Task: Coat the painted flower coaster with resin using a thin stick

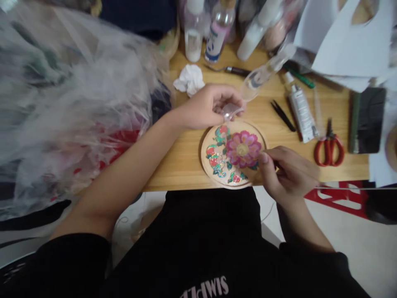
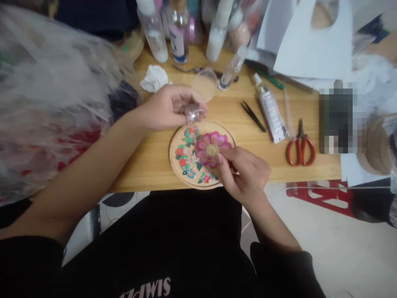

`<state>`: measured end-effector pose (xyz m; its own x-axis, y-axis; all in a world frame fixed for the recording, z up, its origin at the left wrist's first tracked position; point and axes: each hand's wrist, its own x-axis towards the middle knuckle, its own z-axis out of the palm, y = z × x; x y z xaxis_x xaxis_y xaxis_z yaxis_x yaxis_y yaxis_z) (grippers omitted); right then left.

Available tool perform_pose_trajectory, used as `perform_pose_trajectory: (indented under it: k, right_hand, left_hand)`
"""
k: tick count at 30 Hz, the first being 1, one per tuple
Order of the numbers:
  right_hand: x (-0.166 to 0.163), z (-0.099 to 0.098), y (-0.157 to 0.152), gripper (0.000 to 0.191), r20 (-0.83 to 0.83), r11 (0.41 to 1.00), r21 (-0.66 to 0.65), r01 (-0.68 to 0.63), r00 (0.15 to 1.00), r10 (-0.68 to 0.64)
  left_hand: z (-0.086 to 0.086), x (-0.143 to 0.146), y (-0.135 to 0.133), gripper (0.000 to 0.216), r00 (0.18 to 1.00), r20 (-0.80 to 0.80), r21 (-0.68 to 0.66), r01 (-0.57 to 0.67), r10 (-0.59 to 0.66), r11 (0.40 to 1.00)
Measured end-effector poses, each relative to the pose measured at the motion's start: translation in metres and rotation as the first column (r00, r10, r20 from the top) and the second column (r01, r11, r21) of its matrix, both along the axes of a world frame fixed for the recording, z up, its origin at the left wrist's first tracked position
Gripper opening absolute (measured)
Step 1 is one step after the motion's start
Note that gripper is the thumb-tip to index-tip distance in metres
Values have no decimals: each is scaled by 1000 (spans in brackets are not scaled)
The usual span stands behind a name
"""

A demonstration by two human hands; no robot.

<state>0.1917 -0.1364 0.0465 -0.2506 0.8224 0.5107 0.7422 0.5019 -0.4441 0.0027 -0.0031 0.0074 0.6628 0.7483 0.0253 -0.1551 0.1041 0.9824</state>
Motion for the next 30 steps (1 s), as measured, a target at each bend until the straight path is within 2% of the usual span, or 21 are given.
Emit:
perform_pose_trajectory:
  k: [3,7,12,15,22,27,30]
  right_hand:
    - [-1,5,20,12,60,997,59,53,997,-57]
    - [-6,6,41,15,207,990,141,31,977,-60]
    - [-11,0,50,20,273,988,149,50,958,-89]
    - [-12,-3,53,20,239,992,104,70,966,-94]
    - [-11,-8,59,27,51,988,-114,107,994,-101]
    - [-10,-2,58,26,-86,991,-84,103,990,-110]
    - [-7,4,51,26,-97,996,-53,65,993,-70]
  left_hand:
    - [-2,-1,0,31,1000,-16,10,0,1,1000]
    - [-5,-4,0,33,1000,-3,24,9,-9,1000]
    - [-6,-5,2,35,999,-34,43,8,-6,999]
    - [-5,-5,2,34,999,-50,40,14,-12,999]
    - [-3,-4,1,37,999,-48,45,-7,9,999]
    - [-2,-4,1,36,1000,-18,-2,1,-1,1000]
    - [-2,-4,0,36,1000,-15,-9,8,-8,1000]
